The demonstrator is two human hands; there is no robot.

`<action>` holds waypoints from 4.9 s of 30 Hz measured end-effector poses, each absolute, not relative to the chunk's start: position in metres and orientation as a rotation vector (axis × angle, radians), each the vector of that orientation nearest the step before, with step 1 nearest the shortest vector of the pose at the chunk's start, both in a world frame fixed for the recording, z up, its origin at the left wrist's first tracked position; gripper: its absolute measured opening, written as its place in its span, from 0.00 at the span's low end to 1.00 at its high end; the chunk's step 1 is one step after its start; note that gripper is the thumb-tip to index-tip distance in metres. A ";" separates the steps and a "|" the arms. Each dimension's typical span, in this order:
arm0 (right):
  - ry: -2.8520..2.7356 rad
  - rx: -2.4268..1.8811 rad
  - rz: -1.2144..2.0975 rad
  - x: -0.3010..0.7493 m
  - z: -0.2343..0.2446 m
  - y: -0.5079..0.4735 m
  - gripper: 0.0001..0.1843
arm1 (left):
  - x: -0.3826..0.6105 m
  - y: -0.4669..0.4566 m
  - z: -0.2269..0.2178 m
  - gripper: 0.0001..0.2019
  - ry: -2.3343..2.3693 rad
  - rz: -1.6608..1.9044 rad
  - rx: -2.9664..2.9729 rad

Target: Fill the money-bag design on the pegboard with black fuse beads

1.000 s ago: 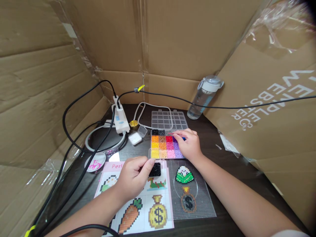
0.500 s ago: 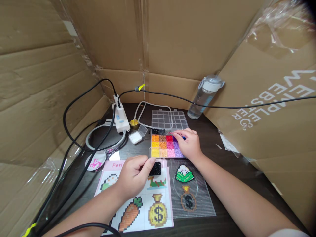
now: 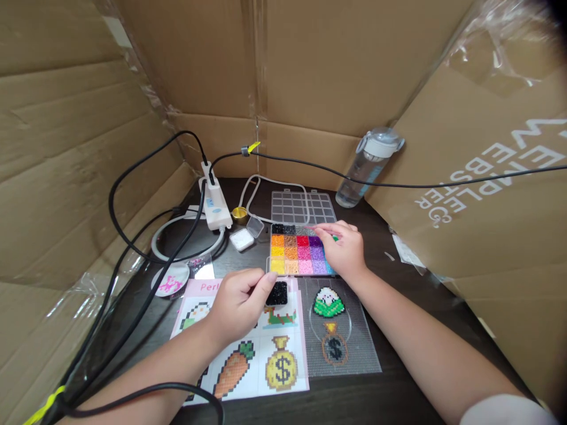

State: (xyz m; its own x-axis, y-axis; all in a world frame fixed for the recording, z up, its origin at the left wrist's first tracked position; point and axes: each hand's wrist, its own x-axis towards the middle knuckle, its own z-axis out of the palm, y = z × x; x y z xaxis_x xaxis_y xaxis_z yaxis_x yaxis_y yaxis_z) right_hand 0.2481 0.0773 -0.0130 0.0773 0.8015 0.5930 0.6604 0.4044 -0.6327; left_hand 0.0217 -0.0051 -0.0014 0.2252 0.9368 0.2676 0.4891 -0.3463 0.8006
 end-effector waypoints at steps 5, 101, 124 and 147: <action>-1.564 -1.289 0.144 0.254 0.014 0.061 0.06 | 0.024 -0.006 -0.001 0.23 1.332 1.029 1.907; -1.350 -1.342 0.639 0.288 -0.038 -0.154 0.11 | 0.037 -0.012 0.001 0.24 1.230 1.214 1.972; -1.341 -1.345 0.655 0.288 -0.037 -0.155 0.11 | 0.037 -0.013 0.004 0.25 1.256 1.196 1.967; -1.242 -1.321 0.615 0.288 -0.041 -0.153 0.08 | 0.037 -0.014 0.003 0.25 1.272 1.174 1.965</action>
